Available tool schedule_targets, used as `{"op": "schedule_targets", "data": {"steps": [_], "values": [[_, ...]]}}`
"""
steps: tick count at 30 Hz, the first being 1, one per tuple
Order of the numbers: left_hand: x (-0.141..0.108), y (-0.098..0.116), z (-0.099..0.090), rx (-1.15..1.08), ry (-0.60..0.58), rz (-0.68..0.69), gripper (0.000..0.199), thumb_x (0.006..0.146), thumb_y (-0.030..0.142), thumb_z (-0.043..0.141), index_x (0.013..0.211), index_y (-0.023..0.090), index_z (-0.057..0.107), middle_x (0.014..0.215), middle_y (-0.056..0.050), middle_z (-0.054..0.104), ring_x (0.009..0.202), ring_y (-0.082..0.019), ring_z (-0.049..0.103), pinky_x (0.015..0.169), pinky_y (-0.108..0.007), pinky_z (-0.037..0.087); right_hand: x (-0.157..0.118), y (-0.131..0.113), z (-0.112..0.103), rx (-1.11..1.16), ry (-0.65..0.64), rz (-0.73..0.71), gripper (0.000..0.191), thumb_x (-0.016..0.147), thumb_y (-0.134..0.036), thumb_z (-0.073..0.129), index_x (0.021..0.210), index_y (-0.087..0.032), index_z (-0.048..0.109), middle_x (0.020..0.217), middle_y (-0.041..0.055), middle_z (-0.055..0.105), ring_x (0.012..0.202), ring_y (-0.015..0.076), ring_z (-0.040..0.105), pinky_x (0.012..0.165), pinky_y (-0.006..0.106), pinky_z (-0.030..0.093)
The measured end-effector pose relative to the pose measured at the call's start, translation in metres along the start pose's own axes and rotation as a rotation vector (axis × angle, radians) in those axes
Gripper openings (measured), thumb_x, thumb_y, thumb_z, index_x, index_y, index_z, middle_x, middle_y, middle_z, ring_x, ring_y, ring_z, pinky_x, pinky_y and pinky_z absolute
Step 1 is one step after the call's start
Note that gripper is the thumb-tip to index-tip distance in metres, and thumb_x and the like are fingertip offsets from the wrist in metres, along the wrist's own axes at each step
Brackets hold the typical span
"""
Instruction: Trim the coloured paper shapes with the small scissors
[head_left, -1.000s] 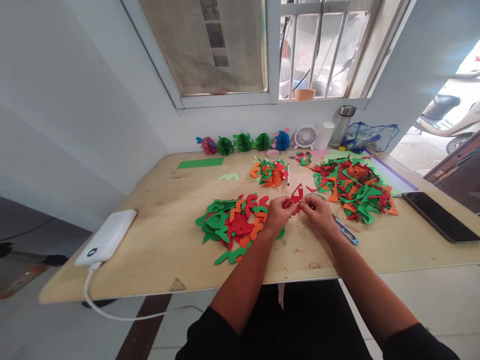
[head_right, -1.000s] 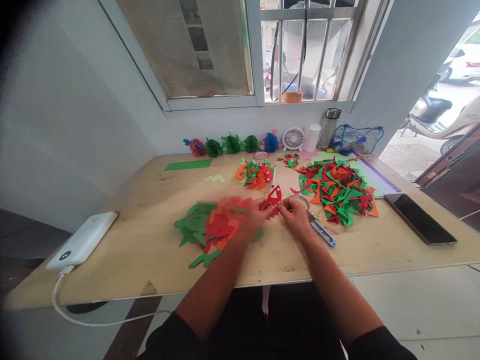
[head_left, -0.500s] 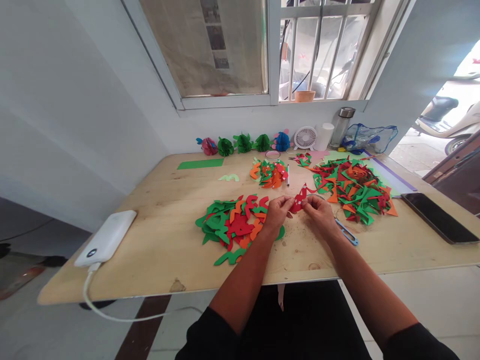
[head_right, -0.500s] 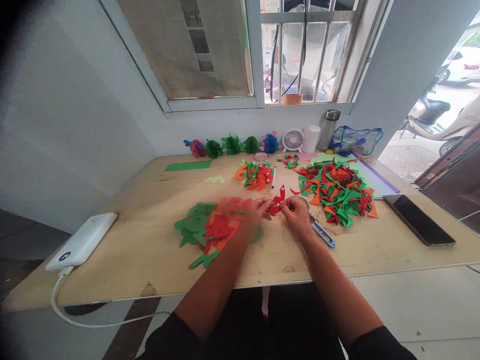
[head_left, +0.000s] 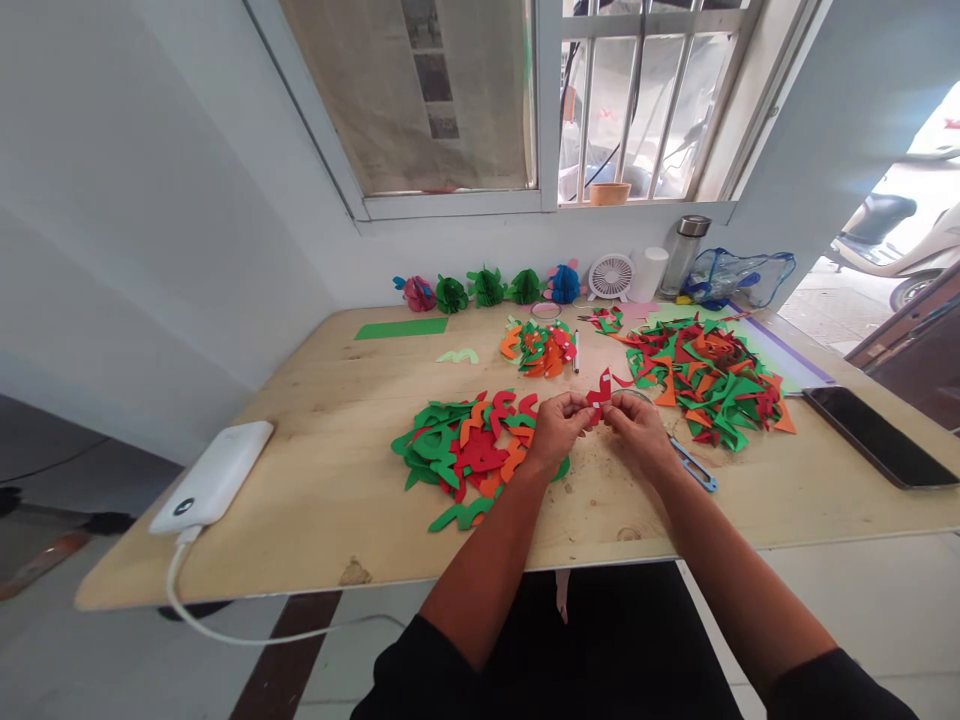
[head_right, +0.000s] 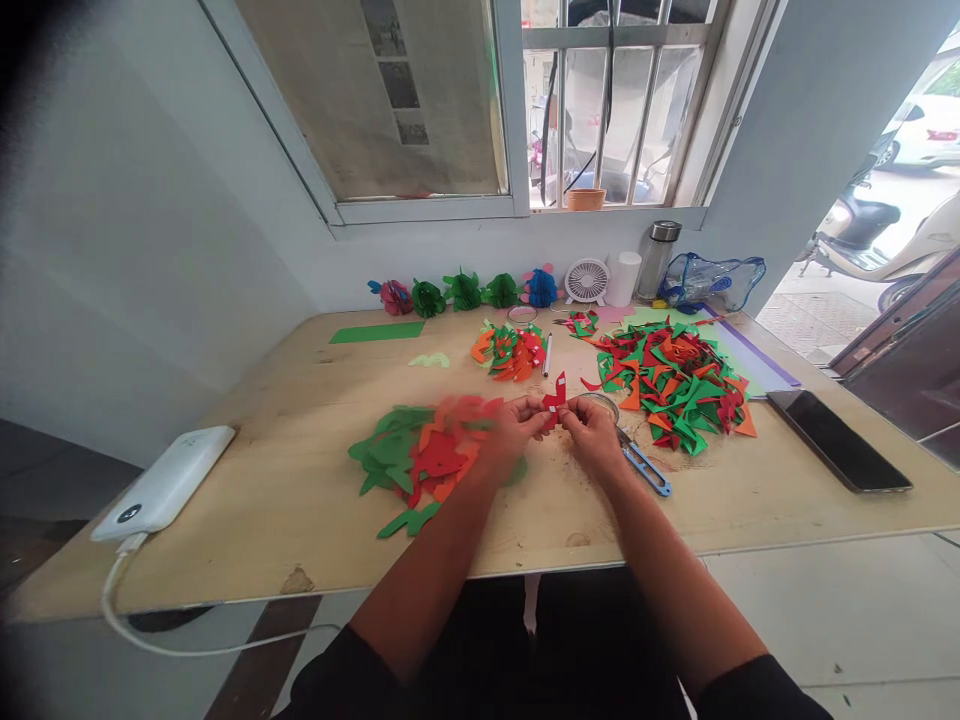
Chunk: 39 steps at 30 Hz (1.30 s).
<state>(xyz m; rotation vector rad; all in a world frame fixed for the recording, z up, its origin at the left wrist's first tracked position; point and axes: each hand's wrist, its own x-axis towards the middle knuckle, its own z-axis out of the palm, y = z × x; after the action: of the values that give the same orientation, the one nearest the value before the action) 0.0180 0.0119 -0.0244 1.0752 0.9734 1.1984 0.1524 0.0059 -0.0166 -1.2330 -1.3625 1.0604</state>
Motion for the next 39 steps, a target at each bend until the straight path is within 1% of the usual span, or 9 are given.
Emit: {"op": "schedule_targets", "data": {"steps": [5,9,13,17,21,28,32,35,39], "values": [[-0.0005,0.0010,-0.0006,-0.001,0.000,-0.011,0.029,0.060,0.037,0.073,0.069,0.014,0.058,0.060,0.000,0.061,0.051,-0.008,0.053,0.050,-0.021,0.039,0.0001,0.0014,-0.0011,0.075,0.055,0.047,0.020,0.066,-0.039,0.058,0.068,-0.019,0.059,0.060,-0.0007,0.057,0.056,0.0122,0.051,0.051,0.024,0.037],[-0.0018,0.0027,-0.0006,0.016,-0.006,-0.022,0.029,0.059,0.037,0.073,0.070,0.014,0.059,0.059,0.000,0.060,0.051,-0.009,0.053,0.050,-0.021,0.040,-0.0012,0.0001,-0.0037,0.135,0.042,0.043,0.020,0.065,-0.036,0.057,0.076,-0.019,0.062,0.066,0.0006,0.061,0.061,0.0135,0.053,0.053,0.024,0.040],[-0.0031,0.0040,-0.0003,0.021,-0.014,-0.033,0.028,0.060,0.036,0.073,0.068,0.014,0.058,0.058,0.000,0.060,0.050,-0.008,0.052,0.050,-0.021,0.039,-0.0020,-0.0003,-0.0028,0.165,0.036,0.018,0.025,0.068,-0.041,0.062,0.080,-0.019,0.063,0.069,0.0008,0.061,0.060,0.0123,0.051,0.052,0.023,0.039],[-0.0027,0.0027,0.0001,0.045,-0.052,-0.029,0.027,0.060,0.036,0.073,0.069,0.014,0.060,0.058,-0.001,0.061,0.049,-0.008,0.052,0.049,-0.021,0.039,-0.0015,0.0011,-0.0008,0.152,0.109,-0.014,0.032,0.068,-0.050,0.064,0.074,-0.019,0.060,0.062,-0.0009,0.056,0.053,0.0104,0.045,0.048,0.023,0.036],[-0.0023,0.0012,0.0001,0.091,-0.066,0.000,0.029,0.065,0.041,0.069,0.071,0.013,0.061,0.058,-0.001,0.060,0.048,-0.008,0.051,0.048,-0.021,0.039,-0.0017,-0.0005,-0.0008,0.154,0.101,-0.031,0.033,0.067,-0.051,0.066,0.071,-0.019,0.059,0.056,-0.0029,0.052,0.051,0.0102,0.042,0.047,0.023,0.033],[-0.0057,0.0038,0.0002,0.195,-0.107,-0.029,0.030,0.069,0.043,0.064,0.063,0.014,0.059,0.057,-0.002,0.060,0.048,-0.008,0.050,0.044,-0.019,0.034,-0.0028,-0.0029,-0.0008,0.175,0.070,-0.013,0.030,0.065,-0.048,0.068,0.072,-0.019,0.062,0.060,-0.0023,0.055,0.052,0.0103,0.044,0.050,0.024,0.034],[-0.0063,0.0032,0.0004,0.201,-0.121,-0.018,0.028,0.067,0.041,0.064,0.061,0.014,0.056,0.054,0.000,0.057,0.047,-0.008,0.048,0.044,-0.019,0.033,-0.0018,-0.0009,-0.0006,0.162,0.114,-0.013,0.032,0.068,-0.051,0.065,0.071,-0.019,0.060,0.057,-0.0033,0.051,0.050,0.0099,0.040,0.047,0.023,0.032],[-0.0065,0.0023,0.0003,0.220,-0.149,0.001,0.028,0.067,0.040,0.064,0.058,0.015,0.054,0.051,0.001,0.055,0.045,-0.007,0.047,0.044,-0.019,0.033,-0.0014,-0.0012,-0.0009,0.122,0.147,-0.035,0.035,0.070,-0.054,0.061,0.072,-0.019,0.059,0.060,-0.0018,0.052,0.051,0.0106,0.040,0.047,0.024,0.033],[-0.0071,0.0012,0.0000,0.239,-0.187,0.012,0.026,0.069,0.037,0.063,0.058,0.015,0.053,0.050,0.001,0.056,0.045,-0.008,0.047,0.043,-0.019,0.032,-0.0020,-0.0039,-0.0017,0.113,0.168,-0.058,0.033,0.070,-0.051,0.063,0.068,-0.019,0.059,0.059,-0.0017,0.053,0.054,0.0112,0.043,0.050,0.024,0.035]]}}
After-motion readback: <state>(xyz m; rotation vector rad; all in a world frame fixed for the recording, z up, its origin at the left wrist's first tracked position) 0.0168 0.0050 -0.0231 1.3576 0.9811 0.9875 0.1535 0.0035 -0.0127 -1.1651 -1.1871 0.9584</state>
